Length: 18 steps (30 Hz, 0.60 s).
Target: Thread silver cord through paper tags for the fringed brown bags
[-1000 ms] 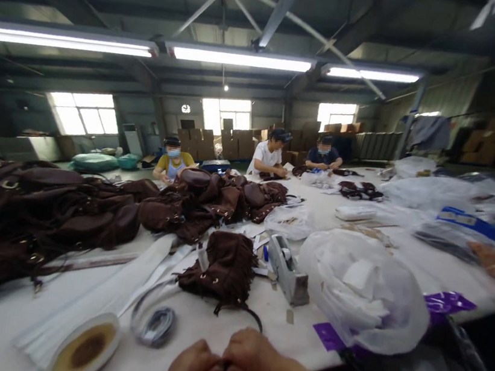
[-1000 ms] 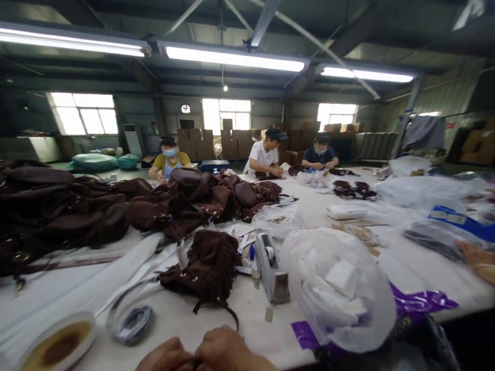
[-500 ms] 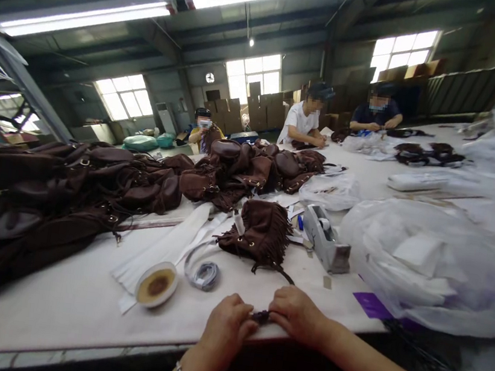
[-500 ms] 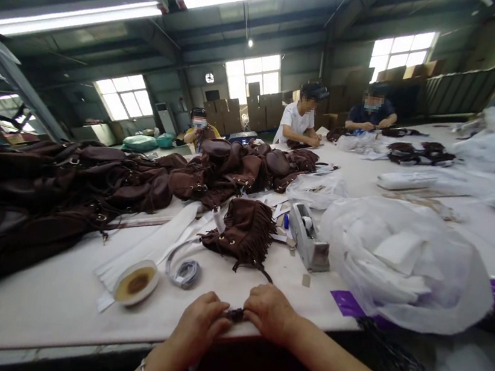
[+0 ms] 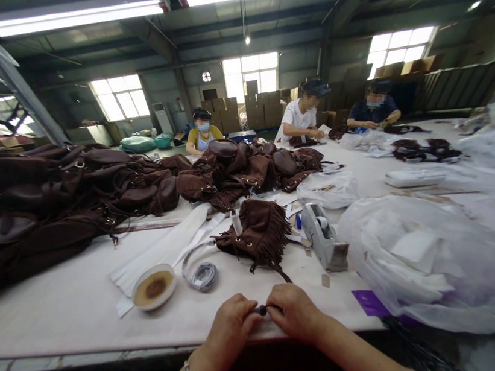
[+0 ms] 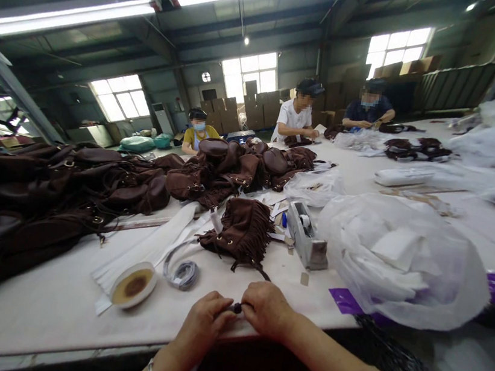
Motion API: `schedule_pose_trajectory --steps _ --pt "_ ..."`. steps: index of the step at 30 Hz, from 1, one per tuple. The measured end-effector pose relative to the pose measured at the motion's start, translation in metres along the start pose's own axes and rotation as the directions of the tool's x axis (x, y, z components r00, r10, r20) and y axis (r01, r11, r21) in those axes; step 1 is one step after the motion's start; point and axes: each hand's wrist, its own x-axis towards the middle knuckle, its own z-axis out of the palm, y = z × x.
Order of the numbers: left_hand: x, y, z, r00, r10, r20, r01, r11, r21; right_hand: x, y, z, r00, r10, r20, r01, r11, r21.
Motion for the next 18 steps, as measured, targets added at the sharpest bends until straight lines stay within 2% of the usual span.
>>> schedule_pose_trajectory --steps 4,9,11,14,18 --pt "0.005 0.002 0.004 1.0 0.017 -0.002 -0.017 1.0 0.007 0.002 -0.002 0.001 1.0 0.003 0.003 -0.003 0.999 0.037" --pt "0.01 -0.005 0.009 0.999 -0.026 -0.024 0.026 1.0 -0.005 0.003 -0.007 0.001 0.999 -0.027 0.033 0.025 0.998 0.061" --pt "0.01 -0.006 0.01 1.0 0.015 -0.018 -0.016 0.999 -0.035 0.004 -0.008 -0.001 0.999 -0.032 0.033 0.029 0.994 0.105" --pt "0.009 -0.006 0.009 0.989 0.148 0.009 -0.147 0.987 -0.061 0.004 -0.007 -0.01 0.994 -0.093 0.055 0.082 0.982 0.168" --pt "0.006 -0.012 0.008 0.98 0.198 -0.023 -0.197 0.98 0.03 0.001 0.008 -0.026 0.991 -0.128 0.049 0.124 0.989 0.084"
